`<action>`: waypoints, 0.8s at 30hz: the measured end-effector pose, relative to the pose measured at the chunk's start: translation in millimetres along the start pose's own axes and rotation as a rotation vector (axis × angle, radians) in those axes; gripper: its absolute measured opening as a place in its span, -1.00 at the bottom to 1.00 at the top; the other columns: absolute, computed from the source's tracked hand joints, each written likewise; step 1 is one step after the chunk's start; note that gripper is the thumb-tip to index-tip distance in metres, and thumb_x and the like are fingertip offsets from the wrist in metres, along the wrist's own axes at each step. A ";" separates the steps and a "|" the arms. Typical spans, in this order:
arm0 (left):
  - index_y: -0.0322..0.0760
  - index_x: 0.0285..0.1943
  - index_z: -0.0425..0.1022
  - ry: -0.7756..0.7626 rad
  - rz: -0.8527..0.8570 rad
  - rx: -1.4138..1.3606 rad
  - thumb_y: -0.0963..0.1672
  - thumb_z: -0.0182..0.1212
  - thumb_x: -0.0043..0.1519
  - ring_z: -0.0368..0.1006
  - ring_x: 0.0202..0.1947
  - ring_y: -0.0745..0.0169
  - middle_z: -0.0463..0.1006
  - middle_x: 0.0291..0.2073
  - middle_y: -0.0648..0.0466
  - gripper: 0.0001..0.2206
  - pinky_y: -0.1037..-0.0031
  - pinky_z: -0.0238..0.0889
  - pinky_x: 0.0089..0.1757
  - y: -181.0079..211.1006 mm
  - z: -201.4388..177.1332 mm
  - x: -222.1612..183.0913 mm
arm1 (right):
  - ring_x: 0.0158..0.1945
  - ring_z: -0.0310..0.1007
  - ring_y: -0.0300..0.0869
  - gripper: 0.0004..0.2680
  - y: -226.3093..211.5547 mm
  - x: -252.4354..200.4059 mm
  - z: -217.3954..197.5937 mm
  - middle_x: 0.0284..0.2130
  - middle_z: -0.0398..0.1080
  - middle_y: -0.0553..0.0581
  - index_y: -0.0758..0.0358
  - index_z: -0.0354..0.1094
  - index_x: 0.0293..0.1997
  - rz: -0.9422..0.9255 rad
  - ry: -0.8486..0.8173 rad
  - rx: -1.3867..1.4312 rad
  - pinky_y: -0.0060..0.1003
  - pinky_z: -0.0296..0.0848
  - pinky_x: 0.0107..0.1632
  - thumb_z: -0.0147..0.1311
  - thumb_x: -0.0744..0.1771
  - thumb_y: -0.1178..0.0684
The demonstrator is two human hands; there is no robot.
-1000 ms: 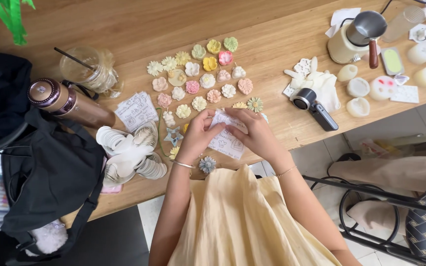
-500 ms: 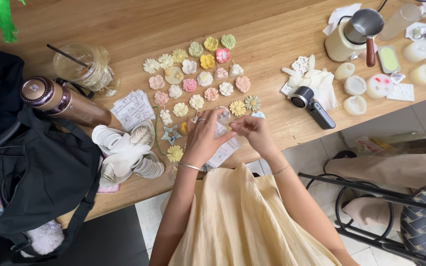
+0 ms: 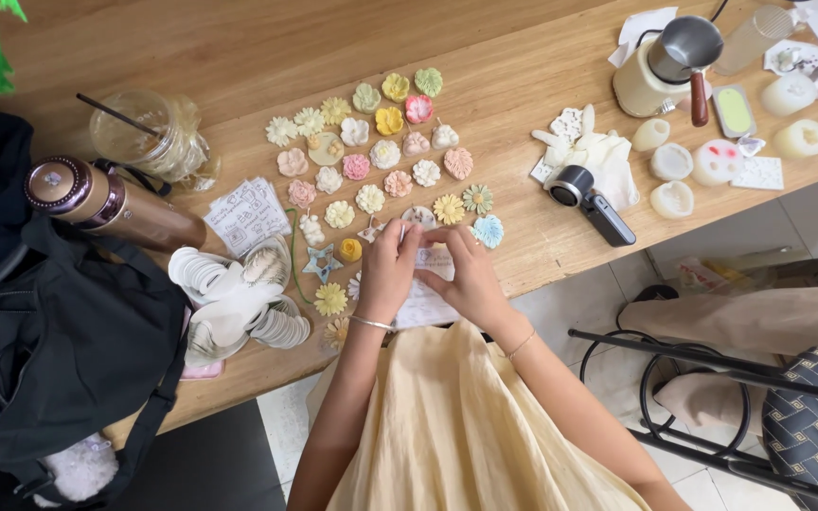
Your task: The recorder is packaging small decorative floral-shaped items into plastic bags with labels.
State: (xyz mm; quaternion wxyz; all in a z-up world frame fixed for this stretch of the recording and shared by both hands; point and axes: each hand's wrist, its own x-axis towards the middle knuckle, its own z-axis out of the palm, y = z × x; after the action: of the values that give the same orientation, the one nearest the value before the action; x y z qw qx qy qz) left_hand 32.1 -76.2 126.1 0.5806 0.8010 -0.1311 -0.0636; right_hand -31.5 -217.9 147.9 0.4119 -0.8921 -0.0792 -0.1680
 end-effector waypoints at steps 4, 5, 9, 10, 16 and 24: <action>-0.36 -0.11 0.49 0.003 -0.010 0.027 -0.04 0.04 0.41 0.63 -0.35 -0.04 0.65 -0.38 -0.09 -0.73 0.28 0.39 -0.31 -1.4 1.0 -2.5 | 0.02 0.42 0.03 -0.67 15.4 -4.5 7.0 -0.08 0.39 0.13 0.27 0.37 0.03 0.037 -0.041 0.040 -0.10 0.38 0.07 0.34 0.21 0.12; -0.35 -0.11 0.49 -0.007 -0.005 0.039 -0.04 0.03 0.41 0.63 -0.35 -0.04 0.65 -0.38 -0.09 -0.73 0.27 0.39 -0.31 0.7 1.4 -2.9 | -0.01 0.42 0.00 -0.69 18.5 -6.5 9.2 -0.14 0.41 0.11 0.23 0.40 -0.03 0.129 -0.123 -0.028 -0.08 0.29 0.08 0.37 0.19 0.10; -0.29 -0.06 0.51 -0.051 0.017 0.081 -0.05 0.03 0.40 0.62 -0.33 -0.05 0.65 -0.39 -0.08 -0.75 0.24 0.41 -0.31 17.6 4.1 -9.5 | 0.07 0.33 0.02 -0.71 25.7 -14.0 13.0 -0.19 0.42 0.12 0.20 0.45 -0.14 0.160 -0.192 -0.170 -0.05 0.08 0.13 0.44 0.15 0.08; -0.29 -0.06 0.51 -0.049 0.016 0.080 -0.05 0.03 0.40 0.62 -0.33 -0.05 0.65 -0.39 -0.08 -0.75 0.24 0.41 -0.31 18.0 6.0 -12.8 | 0.07 0.33 0.02 -0.71 23.5 -13.1 10.6 -0.19 0.42 0.12 0.20 0.45 -0.14 0.159 -0.193 -0.171 -0.05 0.08 0.13 0.44 0.15 0.08; -0.29 -0.01 0.53 -0.076 0.346 0.165 -0.11 0.10 0.39 0.60 -0.20 -0.06 0.63 -0.12 -0.03 -0.83 0.25 0.45 -0.21 14.5 8.1 -26.5 | 0.03 0.46 -0.02 -0.60 45.8 -26.5 10.9 -0.05 0.45 0.15 0.33 0.34 0.08 0.170 -0.361 0.262 -0.15 0.42 0.04 0.38 0.19 0.07; -0.23 0.05 0.58 -0.169 0.456 0.103 -0.11 0.18 0.37 0.62 -0.05 0.04 0.64 -0.02 0.03 -0.82 0.34 0.48 -0.06 8.5 5.7 -33.3 | -0.07 0.52 -0.10 -0.74 45.5 -23.9 -1.8 -0.18 0.55 0.19 0.33 0.44 -0.06 0.103 -0.552 0.340 -0.21 0.47 0.01 0.35 0.23 0.13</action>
State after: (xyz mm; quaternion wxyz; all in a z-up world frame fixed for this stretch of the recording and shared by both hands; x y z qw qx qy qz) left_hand -2.4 -74.4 130.7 0.5253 0.7712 -0.3595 0.0091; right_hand -41.5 -248.8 108.0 0.5260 -0.8252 -0.1694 0.1167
